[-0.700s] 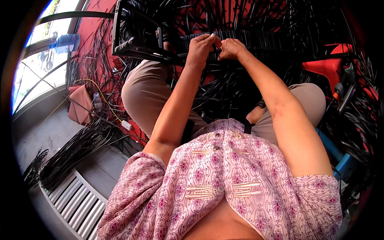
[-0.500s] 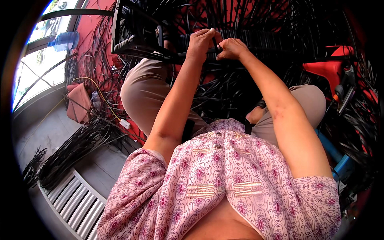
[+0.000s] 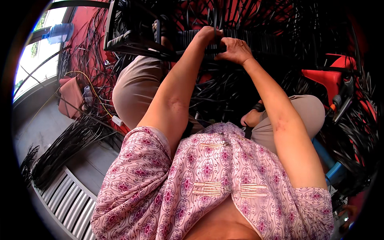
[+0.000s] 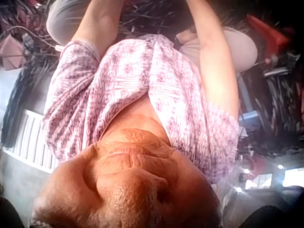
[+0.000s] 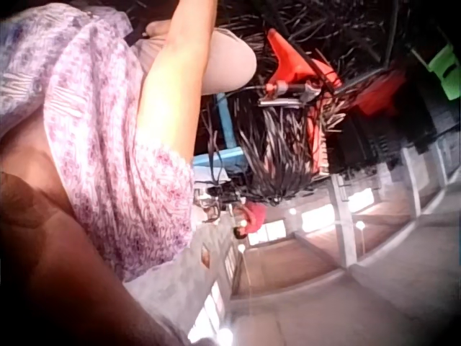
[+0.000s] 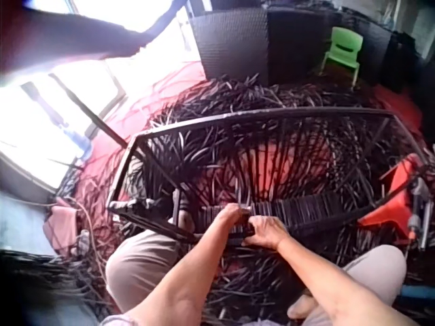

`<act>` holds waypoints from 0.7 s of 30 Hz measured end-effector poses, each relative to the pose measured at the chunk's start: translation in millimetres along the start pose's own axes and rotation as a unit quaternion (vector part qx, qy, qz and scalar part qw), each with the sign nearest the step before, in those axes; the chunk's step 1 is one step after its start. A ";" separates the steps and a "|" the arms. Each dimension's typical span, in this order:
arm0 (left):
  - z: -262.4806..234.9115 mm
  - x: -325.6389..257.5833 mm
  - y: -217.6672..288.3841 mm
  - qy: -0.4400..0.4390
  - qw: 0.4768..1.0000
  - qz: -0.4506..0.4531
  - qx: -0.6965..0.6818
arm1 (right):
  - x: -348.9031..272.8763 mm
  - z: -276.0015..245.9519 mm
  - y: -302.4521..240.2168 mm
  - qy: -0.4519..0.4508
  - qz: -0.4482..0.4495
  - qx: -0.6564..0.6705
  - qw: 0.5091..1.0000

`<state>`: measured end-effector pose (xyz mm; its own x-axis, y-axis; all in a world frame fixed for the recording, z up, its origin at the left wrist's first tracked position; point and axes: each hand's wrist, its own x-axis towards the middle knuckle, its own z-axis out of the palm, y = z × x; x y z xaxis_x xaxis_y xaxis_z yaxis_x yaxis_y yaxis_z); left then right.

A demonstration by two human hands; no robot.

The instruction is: The person weaves black plastic strips through a metal furniture frame. They secure the strips using a pneumatic nail gun and trim excess material with scissors.

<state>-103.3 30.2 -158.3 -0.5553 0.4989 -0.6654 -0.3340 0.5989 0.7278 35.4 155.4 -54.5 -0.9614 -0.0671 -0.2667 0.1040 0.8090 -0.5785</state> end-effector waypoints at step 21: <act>12.9 -85.7 34.3 0.335 0.909 0.130 0.213 | -9.6 5.5 -0.4 0.012 -0.011 -0.011 1.000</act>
<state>-57.3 16.1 -78.4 -0.9597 0.2511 -0.1259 0.1212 0.7744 0.6210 46.0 152.5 -55.9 -0.9694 -0.0713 -0.2349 0.0772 0.8198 -0.5674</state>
